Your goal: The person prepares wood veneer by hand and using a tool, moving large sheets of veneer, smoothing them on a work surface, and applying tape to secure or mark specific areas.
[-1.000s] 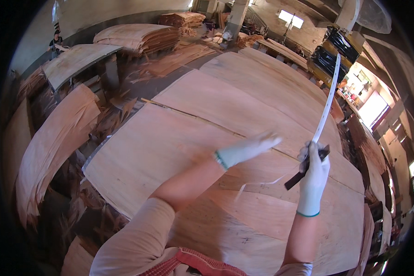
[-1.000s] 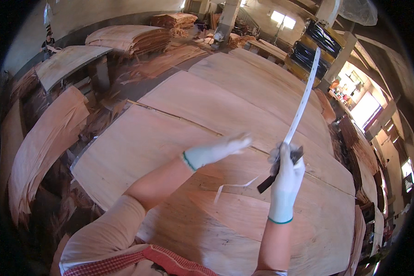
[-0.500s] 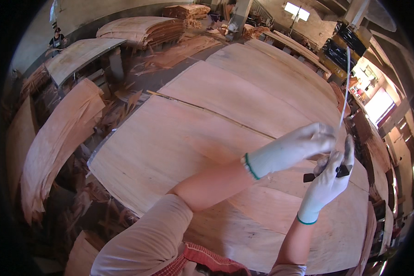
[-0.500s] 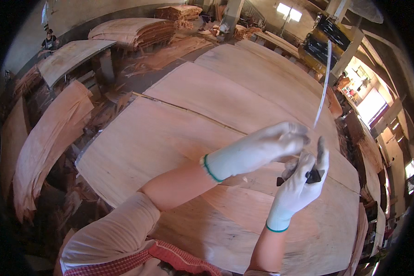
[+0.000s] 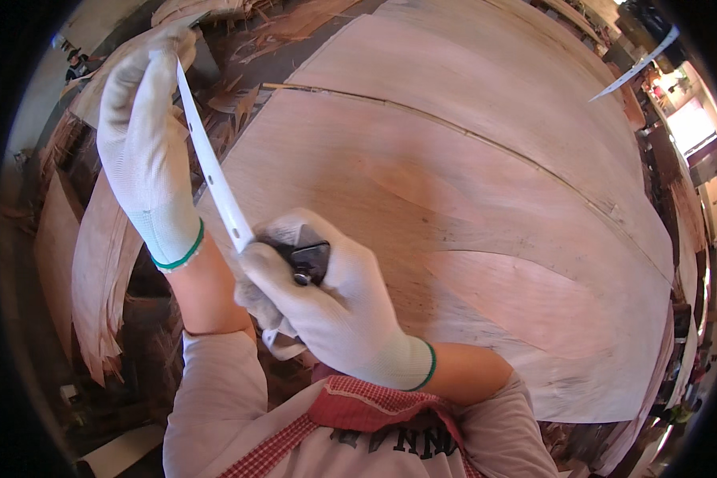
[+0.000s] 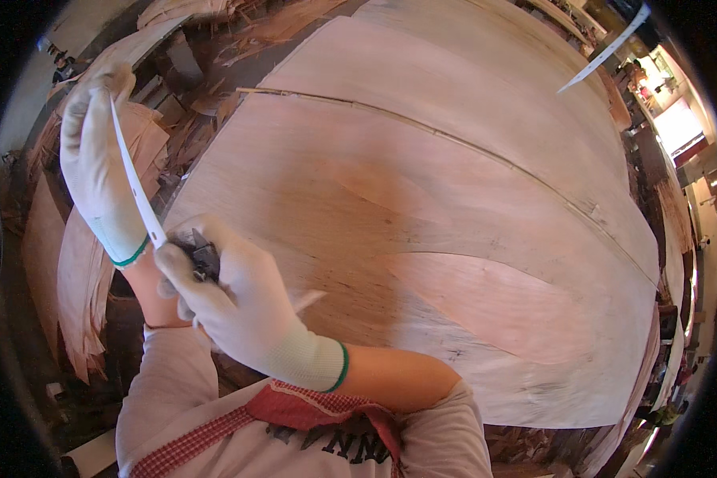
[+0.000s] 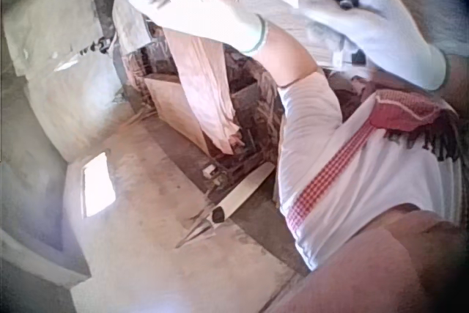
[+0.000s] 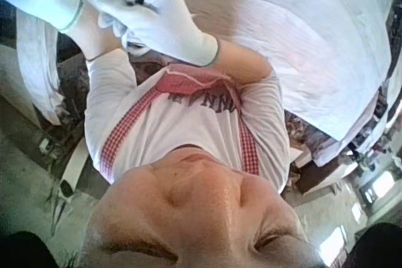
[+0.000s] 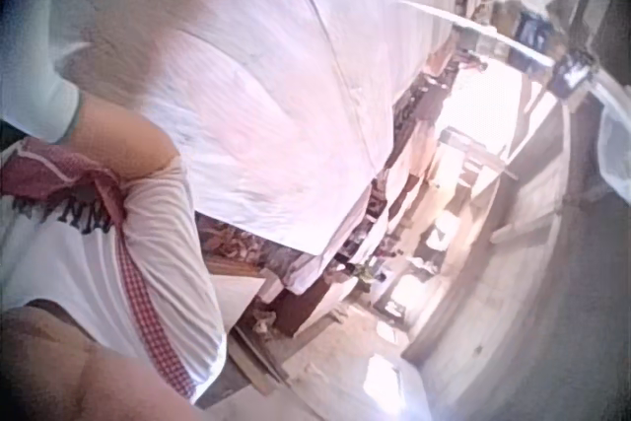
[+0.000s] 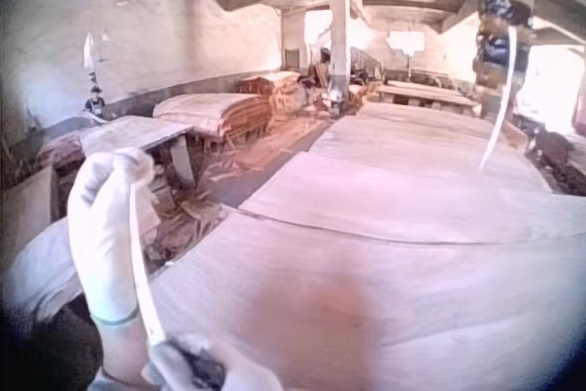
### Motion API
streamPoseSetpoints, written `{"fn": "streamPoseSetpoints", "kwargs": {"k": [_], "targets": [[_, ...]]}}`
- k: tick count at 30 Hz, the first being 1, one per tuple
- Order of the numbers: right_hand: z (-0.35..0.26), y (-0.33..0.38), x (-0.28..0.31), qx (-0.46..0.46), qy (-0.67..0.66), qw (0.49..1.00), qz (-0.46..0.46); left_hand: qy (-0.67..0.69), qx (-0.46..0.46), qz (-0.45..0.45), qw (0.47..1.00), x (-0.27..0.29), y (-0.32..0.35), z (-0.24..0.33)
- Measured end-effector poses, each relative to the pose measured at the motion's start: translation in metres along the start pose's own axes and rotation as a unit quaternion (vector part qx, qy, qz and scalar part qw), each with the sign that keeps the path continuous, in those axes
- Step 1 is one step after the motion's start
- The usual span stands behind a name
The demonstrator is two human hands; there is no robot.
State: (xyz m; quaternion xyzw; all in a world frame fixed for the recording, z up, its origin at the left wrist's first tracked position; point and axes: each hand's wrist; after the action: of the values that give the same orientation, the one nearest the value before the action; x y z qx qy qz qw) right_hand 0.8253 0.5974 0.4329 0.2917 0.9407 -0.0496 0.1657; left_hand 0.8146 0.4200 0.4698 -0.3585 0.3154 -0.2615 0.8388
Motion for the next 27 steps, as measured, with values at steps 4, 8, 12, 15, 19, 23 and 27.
{"fn": "streamPoseSetpoints", "kwargs": {"k": [4, 8, 12, 15, 19, 23, 27], "targets": [[0.062, -0.055, 0.034, -0.162, -0.012, 0.981, 0.103, -0.14, 0.237, -0.164, 0.947, 0.05, 0.031, -0.104], [0.219, -0.076, 0.106, -0.219, 0.093, 0.946, 0.222, -0.252, 0.443, -0.285, 0.812, 0.087, 0.151, -0.238], [0.261, -0.107, 0.145, -0.255, 0.12, 0.908, 0.311, -0.33, 0.286, -0.326, 0.838, 0.074, 0.192, -0.32], [0.272, -0.143, 0.164, -0.246, 0.147, 0.893, 0.348, -0.352, 0.218, -0.36, 0.836, 0.057, 0.196, -0.373], [0.291, -0.152, 0.175, -0.263, 0.144, 0.875, 0.381, -0.369, 0.139, -0.341, 0.854, 0.056, 0.217, -0.398], [0.295, -0.15, 0.205, -0.182, 0.379, 0.829, 0.368, -0.376, 0.062, -0.383, 0.841, 0.07, 0.235, -0.39], [0.244, -0.112, 0.234, -0.274, 0.27, 0.86, 0.335, -0.44, 0.124, -0.432, 0.777, 0.06, 0.217, -0.365]]}}
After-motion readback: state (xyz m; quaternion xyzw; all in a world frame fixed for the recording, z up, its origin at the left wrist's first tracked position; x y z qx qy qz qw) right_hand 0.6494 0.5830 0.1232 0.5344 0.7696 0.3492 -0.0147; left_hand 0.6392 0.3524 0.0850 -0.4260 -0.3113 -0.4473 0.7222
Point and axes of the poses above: each hand's wrist, its own y-axis away from the middle knuckle, its own x-axis out of the back of the hand, z = x × y, and after that the axes turned 12 degrees about y, right-handed
